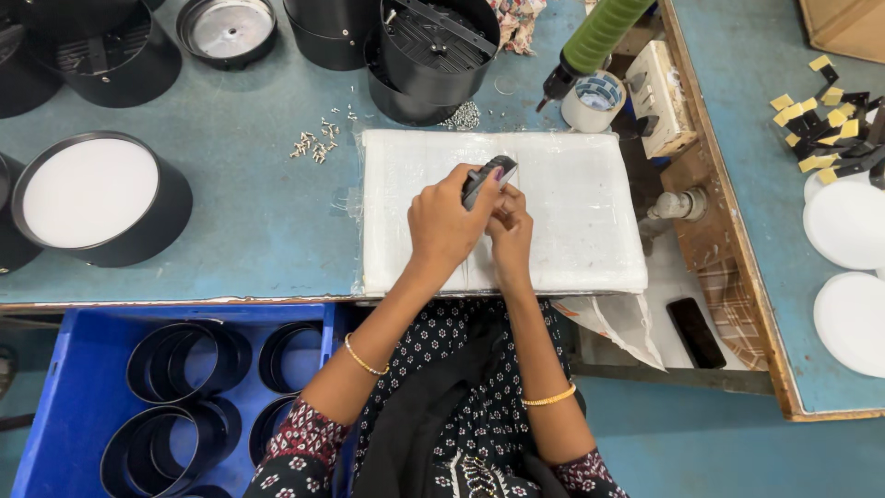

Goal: The person uses a green handheld tool to drive screws into black cylindrical light housings and white circular diffusers. They repeatedly pick up parts from a blue bin, secure them on a white foam pad, and place the assembled units on the table.

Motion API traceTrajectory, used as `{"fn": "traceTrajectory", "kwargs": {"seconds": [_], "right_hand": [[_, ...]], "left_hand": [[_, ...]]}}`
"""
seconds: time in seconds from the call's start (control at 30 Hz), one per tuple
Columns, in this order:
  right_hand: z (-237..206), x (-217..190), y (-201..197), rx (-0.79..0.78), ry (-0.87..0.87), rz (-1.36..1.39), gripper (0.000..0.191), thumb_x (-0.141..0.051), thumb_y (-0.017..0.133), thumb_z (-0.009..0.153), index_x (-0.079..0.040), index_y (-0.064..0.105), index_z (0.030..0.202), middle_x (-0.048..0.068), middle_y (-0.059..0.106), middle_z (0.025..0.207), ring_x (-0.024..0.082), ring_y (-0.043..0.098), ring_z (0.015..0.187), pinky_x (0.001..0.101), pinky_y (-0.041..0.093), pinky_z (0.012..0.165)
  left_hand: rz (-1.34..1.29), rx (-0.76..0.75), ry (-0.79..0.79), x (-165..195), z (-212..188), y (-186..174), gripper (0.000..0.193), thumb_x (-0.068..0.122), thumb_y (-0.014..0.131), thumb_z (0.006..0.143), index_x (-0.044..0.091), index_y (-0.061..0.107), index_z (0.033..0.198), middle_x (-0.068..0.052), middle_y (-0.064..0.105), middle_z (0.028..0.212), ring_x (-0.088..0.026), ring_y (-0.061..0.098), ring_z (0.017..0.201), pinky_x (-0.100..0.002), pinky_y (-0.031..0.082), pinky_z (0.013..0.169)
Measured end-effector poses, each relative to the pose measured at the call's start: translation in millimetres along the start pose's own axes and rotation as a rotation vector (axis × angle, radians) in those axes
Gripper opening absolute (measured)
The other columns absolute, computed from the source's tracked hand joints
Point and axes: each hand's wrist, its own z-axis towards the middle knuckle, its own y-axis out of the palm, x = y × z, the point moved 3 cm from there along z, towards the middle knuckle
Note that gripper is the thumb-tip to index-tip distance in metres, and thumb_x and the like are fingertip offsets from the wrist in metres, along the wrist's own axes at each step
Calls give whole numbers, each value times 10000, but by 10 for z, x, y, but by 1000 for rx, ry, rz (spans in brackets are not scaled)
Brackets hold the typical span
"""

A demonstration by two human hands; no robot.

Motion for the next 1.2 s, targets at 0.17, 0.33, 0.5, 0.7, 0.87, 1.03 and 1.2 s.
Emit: {"fn": "traceTrajectory", "kwargs": {"seconds": [0.17, 0.33, 0.5, 0.7, 0.87, 1.03, 1.2], "right_hand": [[-77, -32, 0, 55, -167, 110, 491, 122, 498, 887, -6, 525, 1360, 140, 552, 1439, 224, 553, 1277, 325, 508, 1017], [-156, -279, 112, 91, -231, -120, 752, 127, 460, 790, -65, 441, 1517, 122, 515, 1447, 232, 527, 1347, 341, 501, 1015], [-152, -389, 140, 111, -198, -146, 776, 131, 452, 779, -71, 439, 1528, 133, 539, 1443, 231, 539, 1336, 341, 504, 989], [-173, -431, 140, 155, -318, -196, 718, 132, 443, 795, -55, 528, 1483, 123, 525, 1483, 242, 567, 1364, 352, 531, 1027], [-188, -465, 151, 152, -292, -208, 711, 129, 457, 804, -54, 504, 1489, 117, 525, 1488, 238, 564, 1357, 347, 525, 1011], [-114, -435, 86, 116, -256, -153, 695, 133, 459, 782, -40, 505, 1453, 114, 566, 1442, 227, 565, 1339, 331, 509, 986], [78, -484, -41, 16, -242, -67, 604, 151, 458, 787, -7, 582, 1356, 146, 625, 1364, 241, 585, 1339, 349, 518, 1008]], "left_hand": [[31, 26, 3, 13, 21, 19, 439, 498, 580, 951, 97, 756, 988, -143, 726, 689, -352, 734, 672, -440, 551, 618], [11, 59, 1, -43, 63, -26, 455, 494, 579, 967, 75, 755, 995, -160, 730, 708, -362, 731, 683, -440, 556, 646], [1, 34, 10, -55, 58, -9, 443, 478, 584, 959, 72, 755, 1003, -161, 730, 706, -348, 739, 673, -431, 559, 638], [-15, 41, 32, -69, 51, -26, 423, 452, 584, 961, 69, 755, 1019, -160, 732, 714, -347, 739, 679, -431, 559, 645], [-17, 42, 38, -72, 56, -18, 419, 450, 592, 959, 70, 757, 1022, -157, 736, 721, -346, 741, 685, -429, 562, 648], [-4, 10, 20, -116, 85, -24, 423, 462, 591, 947, 77, 753, 1017, -144, 717, 676, -331, 734, 631, -424, 550, 607], [-13, 33, 61, -159, 79, -68, 433, 480, 601, 948, 75, 751, 984, -138, 702, 649, -334, 713, 611, -426, 532, 590]]}}
